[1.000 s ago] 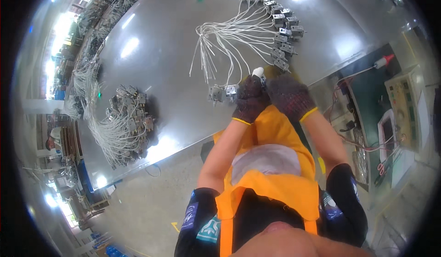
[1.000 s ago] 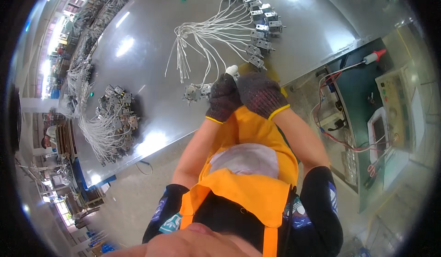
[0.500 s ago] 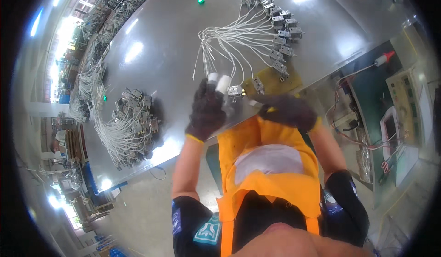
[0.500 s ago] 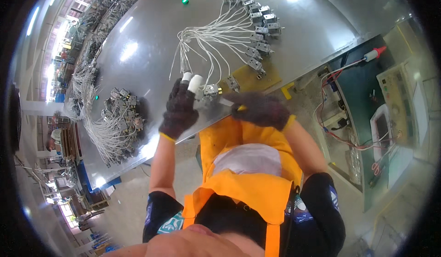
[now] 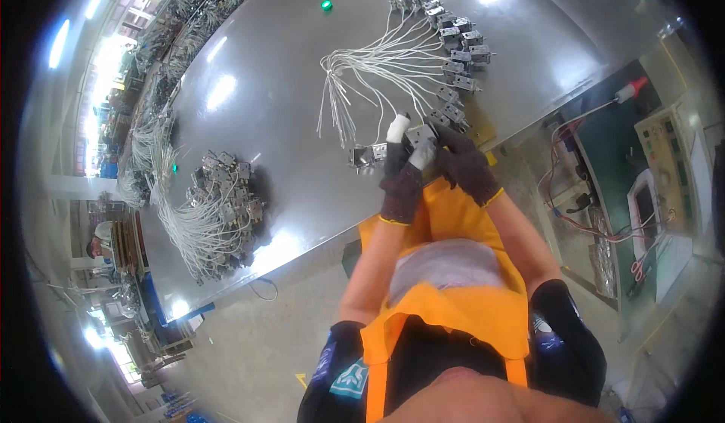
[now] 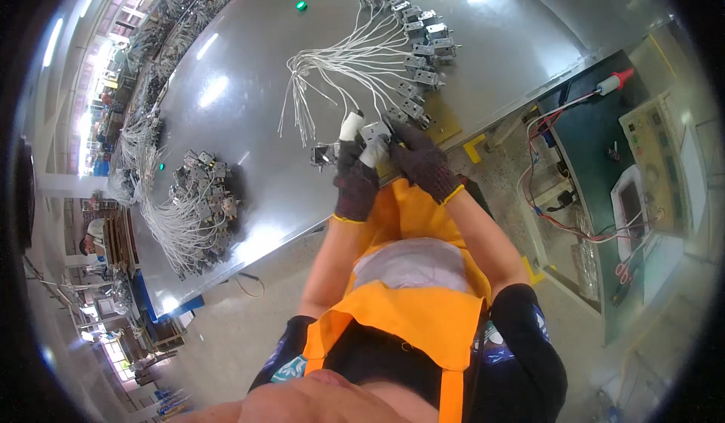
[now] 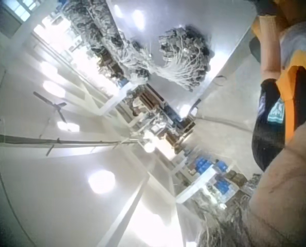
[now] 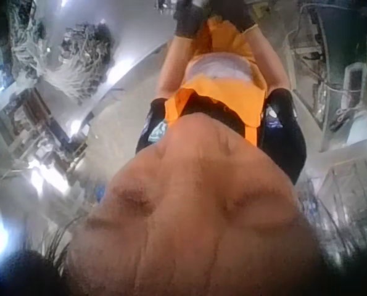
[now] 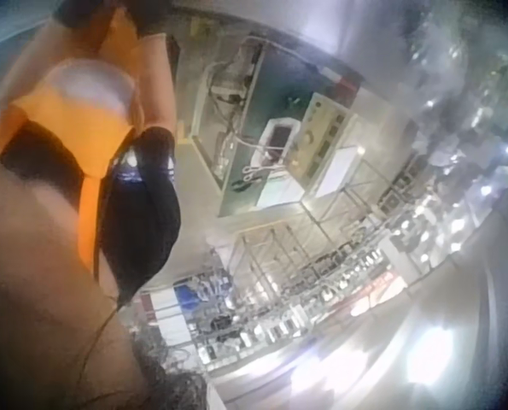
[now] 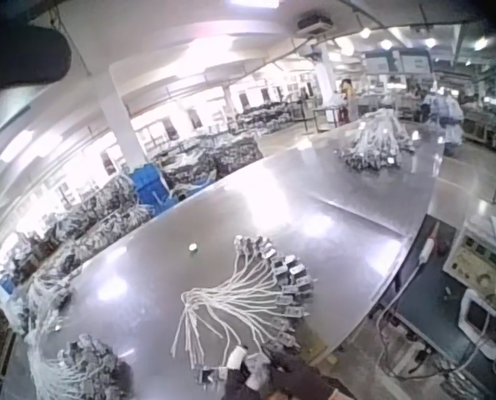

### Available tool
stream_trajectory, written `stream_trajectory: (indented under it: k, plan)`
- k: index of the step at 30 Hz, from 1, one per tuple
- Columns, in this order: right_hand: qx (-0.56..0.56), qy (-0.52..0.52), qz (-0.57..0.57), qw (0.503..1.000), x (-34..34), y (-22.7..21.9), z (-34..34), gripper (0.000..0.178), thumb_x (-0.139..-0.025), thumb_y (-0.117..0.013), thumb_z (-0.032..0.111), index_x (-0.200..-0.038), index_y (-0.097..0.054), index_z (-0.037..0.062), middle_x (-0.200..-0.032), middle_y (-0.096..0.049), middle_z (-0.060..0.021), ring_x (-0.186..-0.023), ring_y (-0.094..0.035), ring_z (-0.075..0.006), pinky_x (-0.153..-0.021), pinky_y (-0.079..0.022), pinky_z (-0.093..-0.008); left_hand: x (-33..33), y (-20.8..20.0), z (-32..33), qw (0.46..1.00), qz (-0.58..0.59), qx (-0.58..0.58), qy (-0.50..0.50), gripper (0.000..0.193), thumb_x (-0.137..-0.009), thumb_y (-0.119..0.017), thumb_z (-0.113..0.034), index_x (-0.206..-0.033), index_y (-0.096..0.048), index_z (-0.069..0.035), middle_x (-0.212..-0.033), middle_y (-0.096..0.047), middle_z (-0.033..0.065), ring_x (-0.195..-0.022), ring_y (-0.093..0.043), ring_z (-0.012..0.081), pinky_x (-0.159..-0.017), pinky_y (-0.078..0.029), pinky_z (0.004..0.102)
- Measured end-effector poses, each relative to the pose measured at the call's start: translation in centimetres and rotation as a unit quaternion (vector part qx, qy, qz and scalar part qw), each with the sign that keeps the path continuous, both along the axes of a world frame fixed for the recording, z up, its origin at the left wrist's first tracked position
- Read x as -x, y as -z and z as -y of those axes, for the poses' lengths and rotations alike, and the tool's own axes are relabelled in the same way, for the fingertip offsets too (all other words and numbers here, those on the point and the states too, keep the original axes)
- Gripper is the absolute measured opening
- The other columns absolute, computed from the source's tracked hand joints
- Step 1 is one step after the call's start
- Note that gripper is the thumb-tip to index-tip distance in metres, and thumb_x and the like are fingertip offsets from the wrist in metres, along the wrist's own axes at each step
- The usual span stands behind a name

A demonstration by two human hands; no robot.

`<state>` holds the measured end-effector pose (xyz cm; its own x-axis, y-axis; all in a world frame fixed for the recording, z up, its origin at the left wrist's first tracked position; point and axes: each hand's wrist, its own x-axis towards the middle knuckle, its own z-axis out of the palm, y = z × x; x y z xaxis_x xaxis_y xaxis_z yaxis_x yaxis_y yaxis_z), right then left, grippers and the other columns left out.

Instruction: Assemble wiring harnesses by organizing and bundling multiple wires with connectors.

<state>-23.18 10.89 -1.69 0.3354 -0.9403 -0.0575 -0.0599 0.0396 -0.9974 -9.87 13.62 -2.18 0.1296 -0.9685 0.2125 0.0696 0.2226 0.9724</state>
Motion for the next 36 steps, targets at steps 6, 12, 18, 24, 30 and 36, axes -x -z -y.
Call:
stream_trajectory:
  k: [6,12,18,24,30,36]
  plan:
    - [0.244,-0.021,-0.123,0.962,1.0,2.0,2.7,0.052,-0.084,-0.059,0.017,-0.135,-0.051,0.0095,-0.098,-0.067,-0.0111,-0.076,-0.062,-0.0152,-0.067,-0.051,-0.0302,-1.9,2.7,1.1,0.978,-0.203,-0.033,-0.025,0.061,-0.093,-0.060,-0.016,-0.145,-0.031,-0.007,-0.125,-0.052,0.0066,-0.106,-0.051,0.0144,-0.090,-0.045,0.0305]
    - [0.046,-0.017,-0.140,0.989,3.8,0.7,5.6,0.051,-0.083,-0.062,0.028,-0.130,-0.056,0.0087,-0.118,-0.063,-0.0150,-0.108,-0.060,-0.0247,-0.094,-0.045,-0.0348,-4.5,1.5,0.6,0.976,-0.056,-0.207,-0.020,0.046,-0.094,-0.060,-0.021,-0.136,-0.047,-0.004,-0.110,-0.058,0.0052,-0.098,-0.054,0.0121,-0.083,-0.046,0.0295]
    - [0.198,-0.076,-0.200,0.957,4.4,1.4,4.4,0.040,-0.084,-0.060,0.022,-0.123,-0.059,0.0088,-0.128,-0.059,-0.0123,-0.111,-0.059,-0.0293,-0.095,-0.046,-0.0360,-1.0,2.7,1.4,0.978,0.167,0.033,-0.117,0.042,-0.089,-0.064,-0.013,-0.126,-0.049,0.001,-0.093,-0.057,0.0064,-0.084,-0.054,0.0155,-0.074,-0.046,0.0308]
    - [0.435,-0.057,-0.254,0.862,4.1,1.8,4.8,0.032,-0.085,-0.059,0.012,-0.117,-0.063,0.0079,-0.133,-0.056,-0.0094,-0.111,-0.059,-0.0291,-0.091,-0.050,-0.0358,0.8,2.6,2.3,0.919,0.368,0.038,-0.135,0.057,-0.081,-0.073,-0.017,-0.128,-0.046,0.001,-0.098,-0.058,0.0152,-0.087,-0.059,0.0294,-0.078,-0.048,0.0381]
    - [0.124,-0.146,-0.318,0.929,6.2,-2.8,2.4,0.032,-0.086,-0.059,0.020,-0.116,-0.063,0.0083,-0.111,-0.065,-0.0106,-0.097,-0.064,-0.0282,-0.082,-0.052,-0.0393,0.7,3.3,2.9,0.888,0.444,0.063,-0.105,0.067,-0.070,-0.081,-0.029,-0.122,-0.051,0.000,-0.100,-0.060,0.0212,-0.088,-0.061,0.0375,-0.074,-0.050,0.0430]
    - [0.399,-0.092,-0.400,0.820,3.4,-3.2,2.2,0.021,-0.085,-0.056,0.022,-0.097,-0.066,0.0078,-0.083,-0.066,-0.0156,-0.080,-0.064,-0.0341,-0.074,-0.051,-0.0440,-0.4,6.9,4.3,0.924,0.375,0.048,-0.049,0.057,-0.069,-0.076,-0.021,-0.118,-0.054,0.000,-0.095,-0.061,0.0198,-0.084,-0.061,0.0376,-0.072,-0.049,0.0431]
